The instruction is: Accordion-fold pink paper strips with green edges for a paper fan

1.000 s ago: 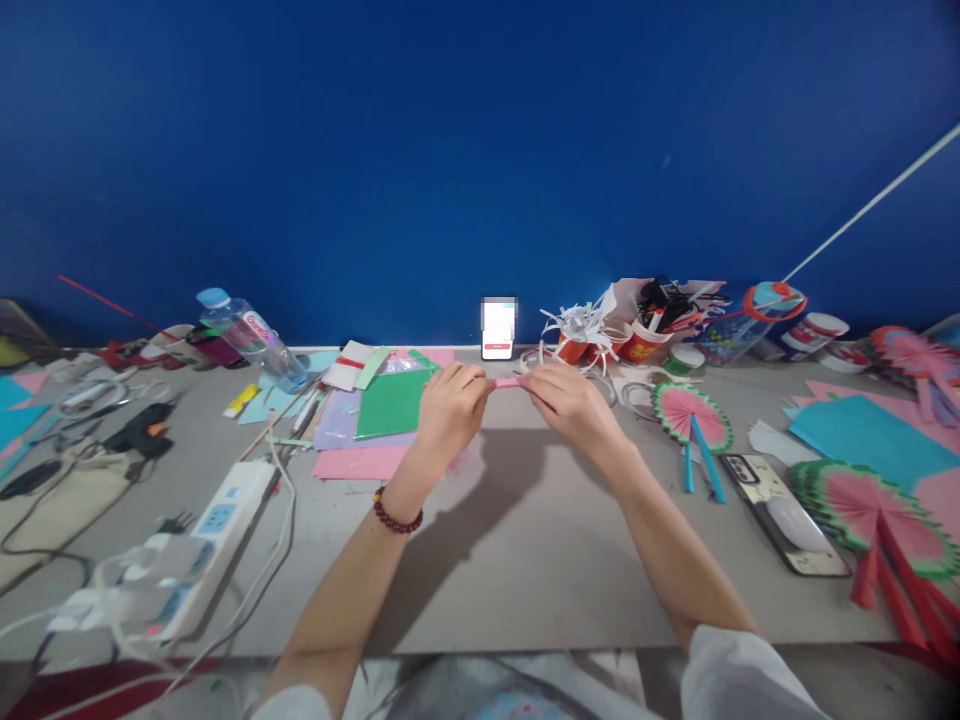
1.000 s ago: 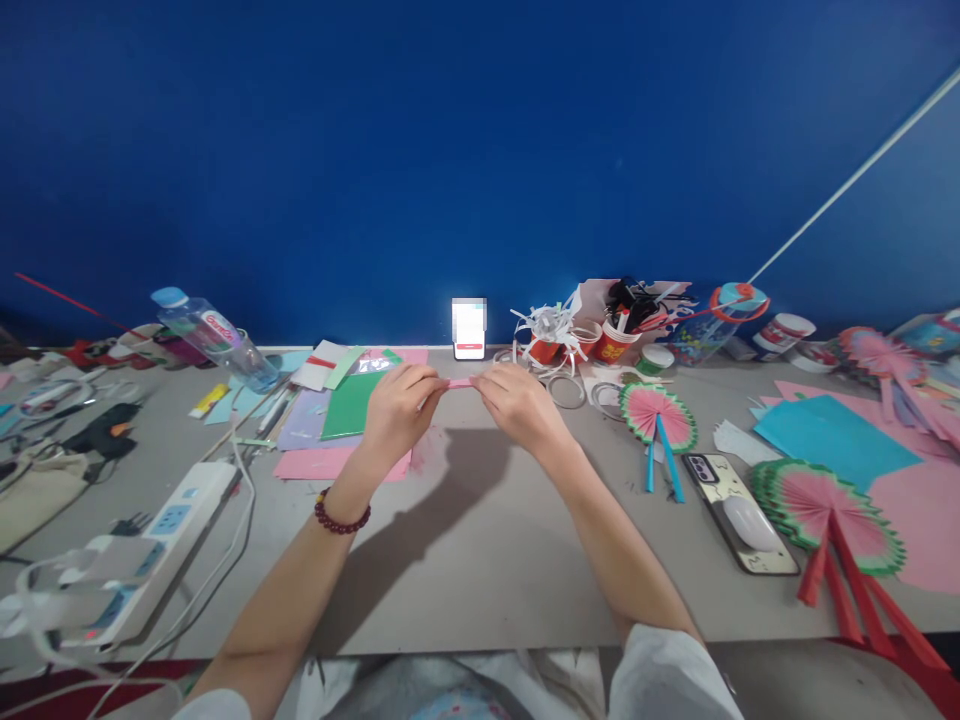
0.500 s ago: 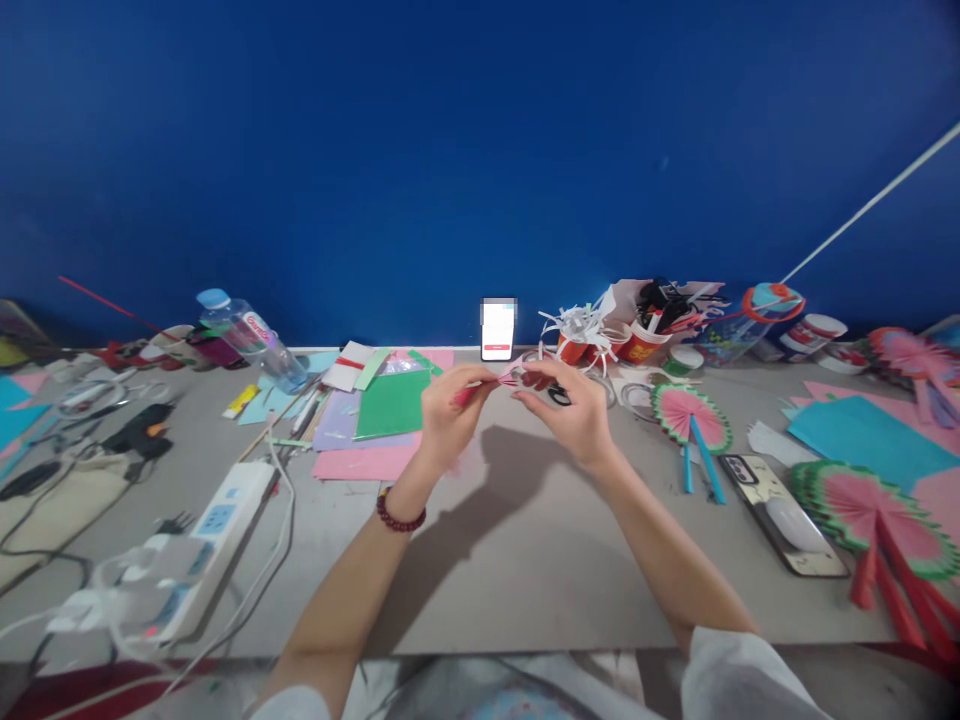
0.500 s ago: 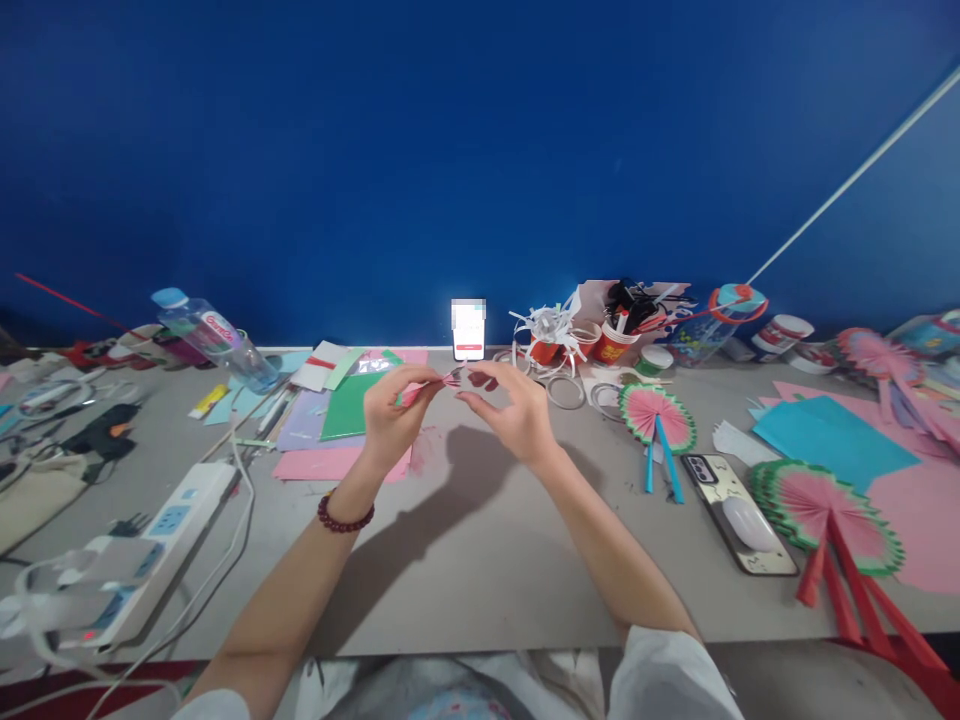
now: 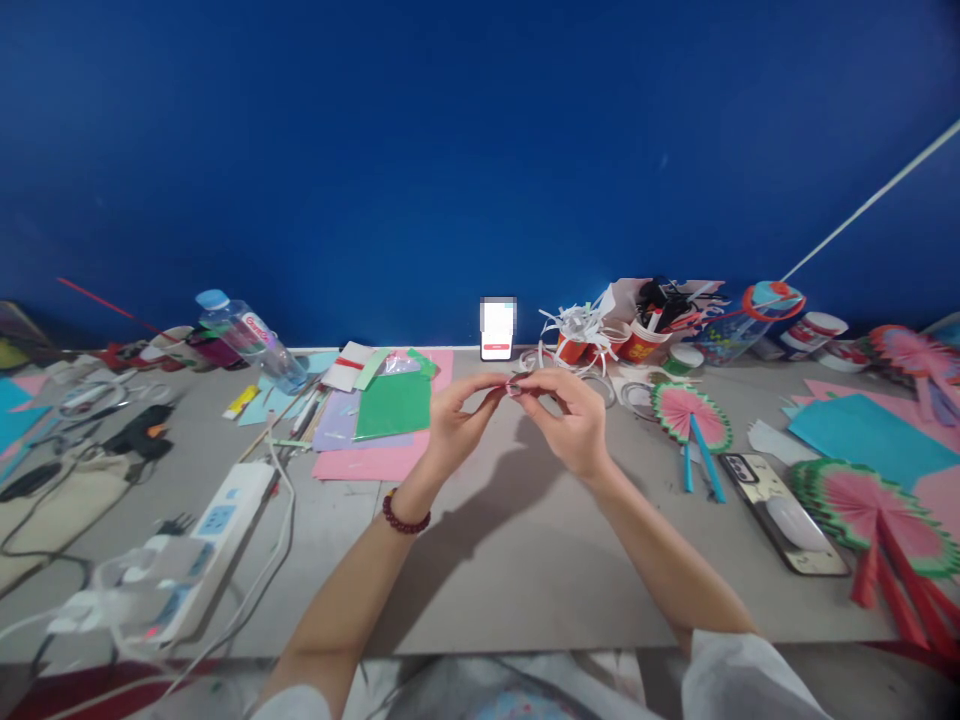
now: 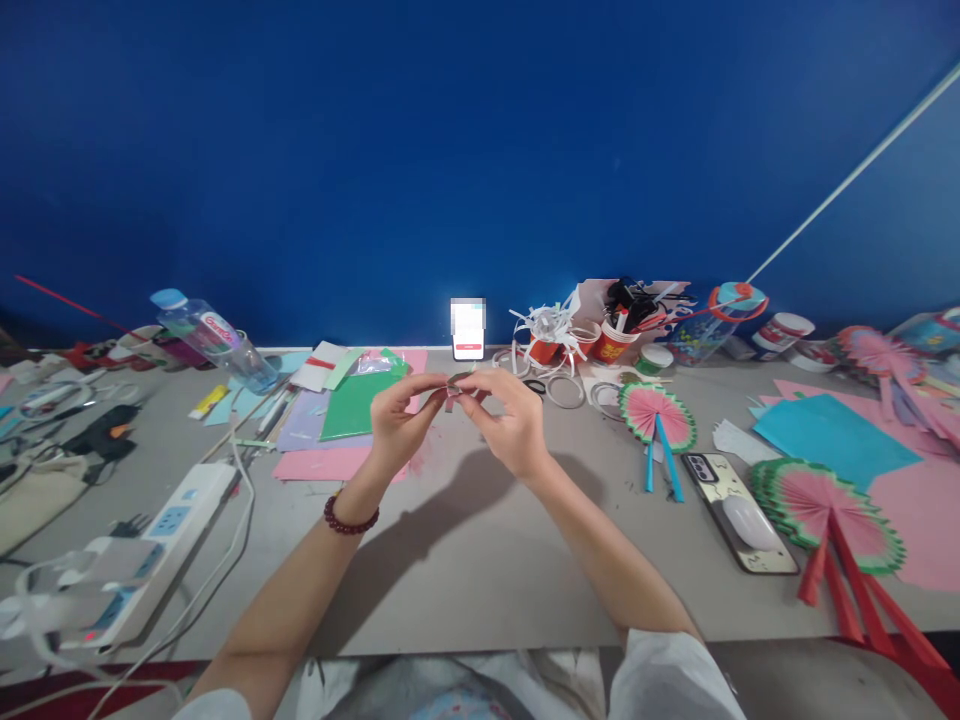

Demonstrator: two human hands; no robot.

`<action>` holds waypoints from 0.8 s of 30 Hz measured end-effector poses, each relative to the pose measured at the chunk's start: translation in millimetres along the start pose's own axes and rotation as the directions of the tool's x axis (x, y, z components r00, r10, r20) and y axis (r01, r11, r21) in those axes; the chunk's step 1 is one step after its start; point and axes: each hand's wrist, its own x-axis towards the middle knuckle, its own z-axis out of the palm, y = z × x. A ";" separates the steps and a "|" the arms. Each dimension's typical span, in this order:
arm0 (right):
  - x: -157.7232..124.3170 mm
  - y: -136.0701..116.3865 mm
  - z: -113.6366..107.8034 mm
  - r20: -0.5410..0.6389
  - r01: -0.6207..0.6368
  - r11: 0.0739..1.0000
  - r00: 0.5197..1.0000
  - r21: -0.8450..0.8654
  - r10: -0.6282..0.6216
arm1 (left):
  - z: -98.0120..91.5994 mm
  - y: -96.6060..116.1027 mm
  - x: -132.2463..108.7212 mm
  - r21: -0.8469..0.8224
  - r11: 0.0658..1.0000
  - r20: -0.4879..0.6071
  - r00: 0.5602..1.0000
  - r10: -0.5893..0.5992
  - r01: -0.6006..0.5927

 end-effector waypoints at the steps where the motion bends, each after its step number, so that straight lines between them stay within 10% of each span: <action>1: 0.4 -0.5 -0.3 -0.007 0.012 1.000 1.000 -0.014 -0.012 | 0.4 0.5 -0.8 0.026 0.999 0.000 0.999 0.034 -0.034; 12: 2.6 -3.2 -1.1 -0.033 0.142 0.986 0.989 -0.082 -0.145 | 2.8 -0.4 -4.5 0.210 0.945 -0.001 0.966 0.257 -0.251; 24: 3.1 -1.2 -0.6 0.012 0.115 0.993 0.993 -0.003 -0.115 | 3.4 4.8 -2.9 0.234 0.944 -0.007 0.971 0.239 -0.231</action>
